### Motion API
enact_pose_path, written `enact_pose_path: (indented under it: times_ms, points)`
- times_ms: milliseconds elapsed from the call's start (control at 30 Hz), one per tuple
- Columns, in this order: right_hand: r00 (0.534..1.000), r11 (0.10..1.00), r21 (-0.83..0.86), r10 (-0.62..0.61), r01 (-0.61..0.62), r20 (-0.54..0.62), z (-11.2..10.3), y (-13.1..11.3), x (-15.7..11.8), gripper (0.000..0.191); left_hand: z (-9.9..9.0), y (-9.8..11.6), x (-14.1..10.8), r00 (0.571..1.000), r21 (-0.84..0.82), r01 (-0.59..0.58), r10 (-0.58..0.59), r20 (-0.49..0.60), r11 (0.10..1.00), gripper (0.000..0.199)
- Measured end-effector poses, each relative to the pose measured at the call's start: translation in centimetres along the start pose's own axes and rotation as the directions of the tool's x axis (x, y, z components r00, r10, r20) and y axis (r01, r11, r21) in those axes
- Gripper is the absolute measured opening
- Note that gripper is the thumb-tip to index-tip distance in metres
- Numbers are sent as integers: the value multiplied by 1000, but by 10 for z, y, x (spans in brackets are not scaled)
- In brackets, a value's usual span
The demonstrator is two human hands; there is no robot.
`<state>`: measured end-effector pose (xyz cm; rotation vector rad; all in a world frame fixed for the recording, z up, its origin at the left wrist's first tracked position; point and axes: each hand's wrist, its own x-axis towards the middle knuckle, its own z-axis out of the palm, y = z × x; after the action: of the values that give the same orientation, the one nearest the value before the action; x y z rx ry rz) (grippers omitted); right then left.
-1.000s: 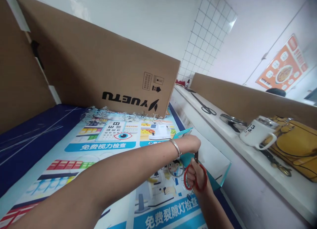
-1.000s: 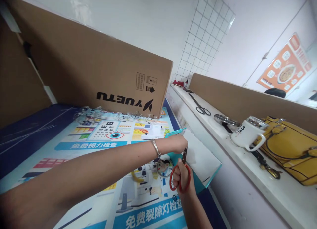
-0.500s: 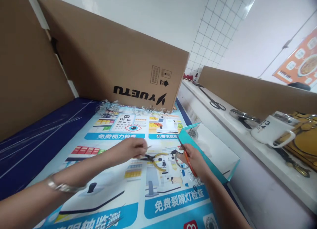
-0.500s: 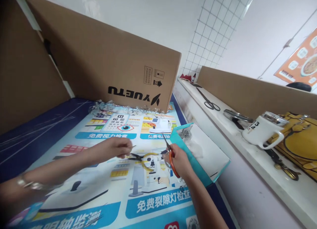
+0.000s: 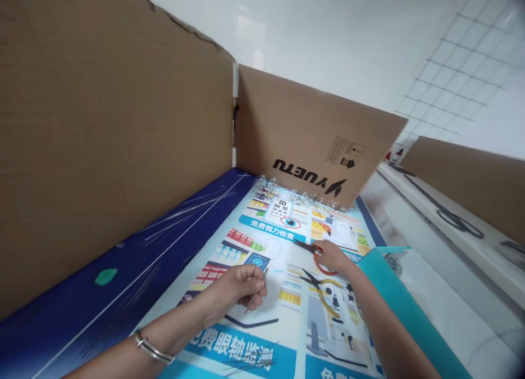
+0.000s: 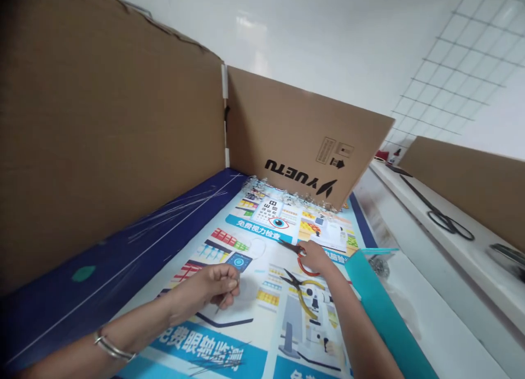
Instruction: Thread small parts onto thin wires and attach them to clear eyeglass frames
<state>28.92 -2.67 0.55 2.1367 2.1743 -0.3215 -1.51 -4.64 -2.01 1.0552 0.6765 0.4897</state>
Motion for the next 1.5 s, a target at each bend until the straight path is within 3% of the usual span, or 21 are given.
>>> enact_pose_path:
  times_ms: [133, 267, 300, 333, 400, 467, 533, 600, 700, 800, 967, 1033, 1100, 1300, 1500]
  points:
    - [1000, 995, -103, 4, -6, -18, -2, -8, 4, 34, -13, -1, -2, 1000, 7, -23, 23, -10, 1000, 32]
    - [993, 986, -168, -3, -18, -121, -6, -39, 0, 31, -21, -2, -2, 1000, 36, -14, 14, -7, 999, 29]
    - [989, 987, -159, -40, 17, -143, -6, -51, -3, 32, -23, -2, -1, 1000, 49, -13, 13, -6, 999, 28]
    - [971, 986, -102, -150, 133, -187, -5, -64, -7, 32, -24, -4, 0, 1000, 66, -16, 16, -3, 998, 26]
    - [904, 922, 51, -363, 383, -226, -2, -92, -15, 31, -27, -7, 1, 1000, 102, -30, 30, 7, 994, 23]
    - [840, 844, 118, -488, 524, -237, 2, -117, -24, 31, -31, -11, 3, 999, 148, -47, 44, 19, 988, 21]
    - [809, 806, 121, -549, 579, -209, 7, -135, -32, 31, -34, -13, 3, 999, 250, -54, 51, 17, 967, 17]
    - [806, 804, 92, -571, 587, -155, 13, -145, -38, 28, -36, -14, 2, 999, 376, -53, 51, 16, 925, 13]
    - [815, 817, 1, -576, 577, -65, 20, -147, -46, 18, -35, -14, -3, 999, 510, -19, -1, 38, 860, 11]
    - [801, 798, -84, -598, 596, 5, 27, -145, -56, 21, -30, -15, -8, 997, 639, -22, -31, 72, 769, 16]
    - [782, 782, -36, -618, 622, 82, 41, -143, -77, 23, -13, -18, -18, 975, 867, -221, 75, 210, 446, 20]
    - [785, 790, -2, -609, 613, 109, 45, -143, -86, 22, -4, -21, -23, 973, 921, -231, 83, 215, 315, 18]
    - [790, 797, 19, -602, 604, 118, 49, -141, -93, 19, 3, -23, -26, 972, 942, -234, 73, 223, 242, 18]
    - [809, 812, 15, -582, 583, 85, 59, -136, -100, 17, 10, -25, -27, 961, 947, -277, 55, 271, 165, 16]
    - [802, 802, 34, -598, 597, 21, 63, -129, -100, 16, 7, -20, -26, 965, 950, -261, 31, 259, 173, 15]
